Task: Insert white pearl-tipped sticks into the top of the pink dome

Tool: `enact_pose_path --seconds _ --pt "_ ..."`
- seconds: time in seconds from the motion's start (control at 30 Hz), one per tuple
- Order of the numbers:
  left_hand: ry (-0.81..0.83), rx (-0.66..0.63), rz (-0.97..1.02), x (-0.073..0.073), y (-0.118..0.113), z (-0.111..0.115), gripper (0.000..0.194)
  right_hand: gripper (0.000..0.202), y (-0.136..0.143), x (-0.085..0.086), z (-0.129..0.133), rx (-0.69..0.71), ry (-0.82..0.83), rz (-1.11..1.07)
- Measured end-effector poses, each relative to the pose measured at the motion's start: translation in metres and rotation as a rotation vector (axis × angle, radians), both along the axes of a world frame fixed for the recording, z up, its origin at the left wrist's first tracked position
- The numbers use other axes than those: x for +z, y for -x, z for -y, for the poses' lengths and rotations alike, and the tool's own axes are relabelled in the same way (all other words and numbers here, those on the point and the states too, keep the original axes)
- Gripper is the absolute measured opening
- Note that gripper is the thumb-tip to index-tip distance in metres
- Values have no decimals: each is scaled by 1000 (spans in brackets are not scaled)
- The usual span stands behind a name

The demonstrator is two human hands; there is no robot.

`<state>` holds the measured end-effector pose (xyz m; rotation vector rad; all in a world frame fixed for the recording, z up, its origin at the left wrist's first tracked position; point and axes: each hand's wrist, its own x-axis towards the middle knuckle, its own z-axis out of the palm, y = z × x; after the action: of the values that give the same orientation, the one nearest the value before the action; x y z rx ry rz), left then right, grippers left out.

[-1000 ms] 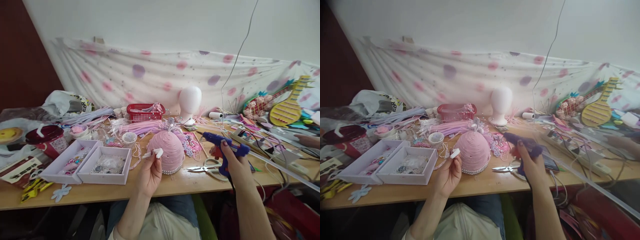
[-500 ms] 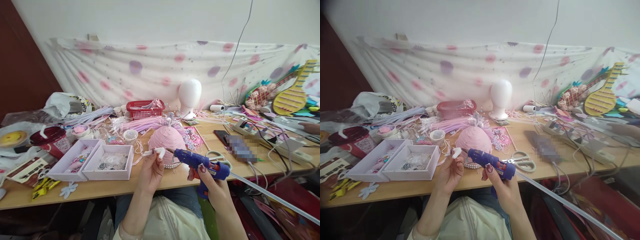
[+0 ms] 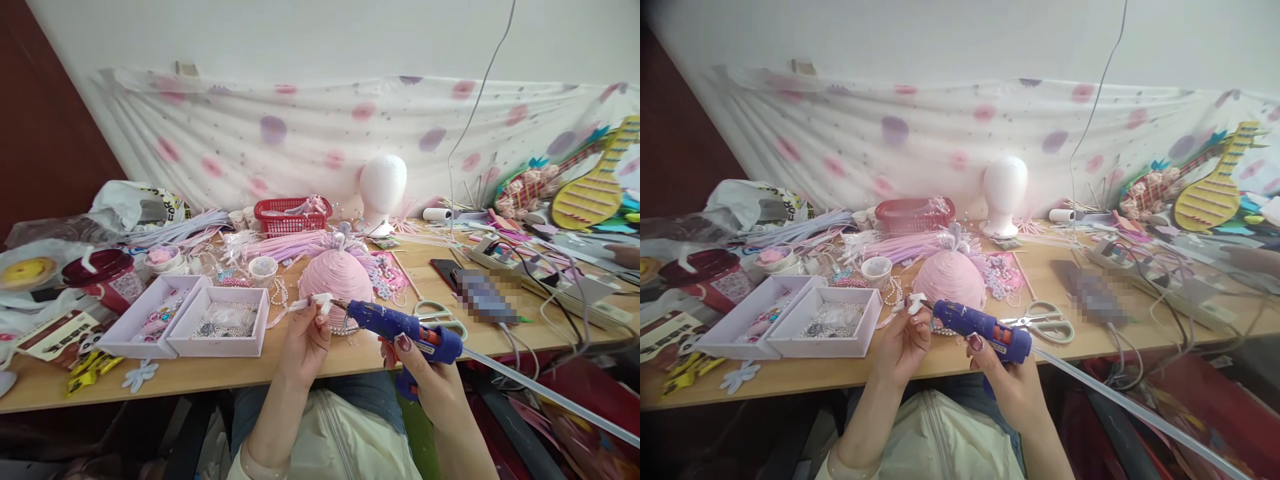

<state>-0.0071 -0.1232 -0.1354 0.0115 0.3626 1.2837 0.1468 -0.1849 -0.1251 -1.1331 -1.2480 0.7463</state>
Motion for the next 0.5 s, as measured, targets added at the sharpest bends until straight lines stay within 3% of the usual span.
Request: enact_pose_path --seconds 0.33,0.5 --pt "30 21 -5 -3 0 -1 33 42 7 2 11 -44 49 -17" --pt "20 24 -14 -5 0 -1 25 39 7 8 10 -13 -3 38"
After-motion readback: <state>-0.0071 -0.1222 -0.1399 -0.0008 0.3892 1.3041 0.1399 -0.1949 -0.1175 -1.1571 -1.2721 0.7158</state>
